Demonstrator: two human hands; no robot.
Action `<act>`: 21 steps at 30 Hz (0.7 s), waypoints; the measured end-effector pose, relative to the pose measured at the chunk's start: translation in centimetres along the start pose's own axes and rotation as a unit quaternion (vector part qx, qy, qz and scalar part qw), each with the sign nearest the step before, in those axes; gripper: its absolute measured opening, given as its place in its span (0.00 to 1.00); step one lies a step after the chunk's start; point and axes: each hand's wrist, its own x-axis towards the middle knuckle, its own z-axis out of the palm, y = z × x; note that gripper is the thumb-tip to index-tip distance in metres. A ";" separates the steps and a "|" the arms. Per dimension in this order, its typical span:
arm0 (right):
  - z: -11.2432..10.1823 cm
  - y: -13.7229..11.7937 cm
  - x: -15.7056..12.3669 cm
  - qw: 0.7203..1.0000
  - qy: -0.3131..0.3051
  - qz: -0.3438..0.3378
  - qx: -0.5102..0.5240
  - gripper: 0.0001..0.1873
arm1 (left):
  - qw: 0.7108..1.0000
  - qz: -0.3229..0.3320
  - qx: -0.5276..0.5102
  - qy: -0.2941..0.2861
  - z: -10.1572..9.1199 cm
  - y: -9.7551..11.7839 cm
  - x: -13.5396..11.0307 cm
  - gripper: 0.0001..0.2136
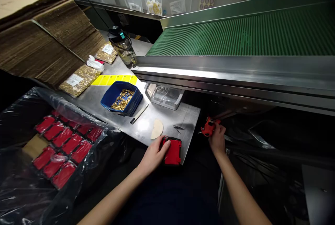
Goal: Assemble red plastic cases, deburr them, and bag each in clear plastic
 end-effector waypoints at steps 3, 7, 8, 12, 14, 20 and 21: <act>1.0 -0.9 -1.1 0.996 0.029 0.053 0.058 0.34 | 0.996 0.023 0.077 0.033 0.0 0.2 -0.3 0.18; 1.1 -1.5 -1.7 0.990 0.033 0.083 0.109 0.33 | 0.988 0.048 0.134 0.063 0.1 0.2 -0.6 0.15; 1.0 -1.5 -1.7 0.989 0.032 0.088 0.117 0.33 | 0.986 0.055 0.142 0.074 0.1 0.2 -0.8 0.14; 0.5 -1.0 -1.8 0.985 0.019 0.103 0.135 0.35 | 0.975 0.090 0.169 0.114 -0.8 0.7 -0.6 0.10; 0.3 -0.7 -2.1 0.983 0.012 0.116 0.140 0.36 | 0.970 0.114 0.180 0.121 -1.6 1.5 0.6 0.10; 0.5 0.3 -5.1 0.970 0.055 0.170 0.165 0.36 | 0.951 0.178 0.231 0.098 -3.6 5.9 12.0 0.11; 0.6 0.6 -5.9 0.969 0.062 0.175 0.166 0.35 | 0.948 0.178 0.243 0.099 -3.7 6.7 14.4 0.10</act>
